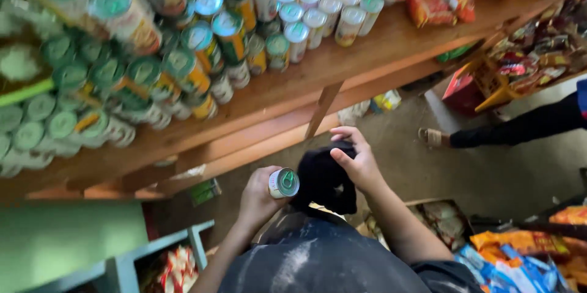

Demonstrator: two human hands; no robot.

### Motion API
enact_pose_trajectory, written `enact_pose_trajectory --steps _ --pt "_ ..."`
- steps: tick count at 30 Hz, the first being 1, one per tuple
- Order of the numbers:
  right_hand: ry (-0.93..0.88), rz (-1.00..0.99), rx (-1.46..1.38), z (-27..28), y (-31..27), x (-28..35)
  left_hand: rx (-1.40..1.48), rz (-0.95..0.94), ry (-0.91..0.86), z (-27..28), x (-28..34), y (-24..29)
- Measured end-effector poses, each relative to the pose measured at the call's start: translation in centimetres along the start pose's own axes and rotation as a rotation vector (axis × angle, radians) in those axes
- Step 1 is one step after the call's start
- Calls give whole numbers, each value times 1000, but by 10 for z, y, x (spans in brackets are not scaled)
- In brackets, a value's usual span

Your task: Cleaning dusty cans with a black cloth in a grocery store.

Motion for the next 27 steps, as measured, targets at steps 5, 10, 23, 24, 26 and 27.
enact_pose_trajectory --steps 5,10,23,24,26,27 --pt "-262 86 -6 -122 -9 87 -217 -68 20 7 76 -24" --pt "-343 333 267 -179 -23 147 -318 12 128 10 151 -49" --pt "-184 513 723 -195 -42 197 -554 -136 63 30 234 -25" --pt "-145 509 794 -191 -40 196 -562 -175 58 31 236 -18" --pt "-157 595 845 -196 -56 205 -531 -167 48 38 231 -25" --pt "-176 687 889 -200 -65 209 -504 -151 42 42 229 -29"
Point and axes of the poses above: each hand's wrist, its own x-axis away from the middle knuckle, its own z-axis out of the back of the hand, y = z × x, the point moved 1 cm from there along -x, towards the middle knuckle, and after that the axes turned 8 degrees about -y, right-handed, at the moved point
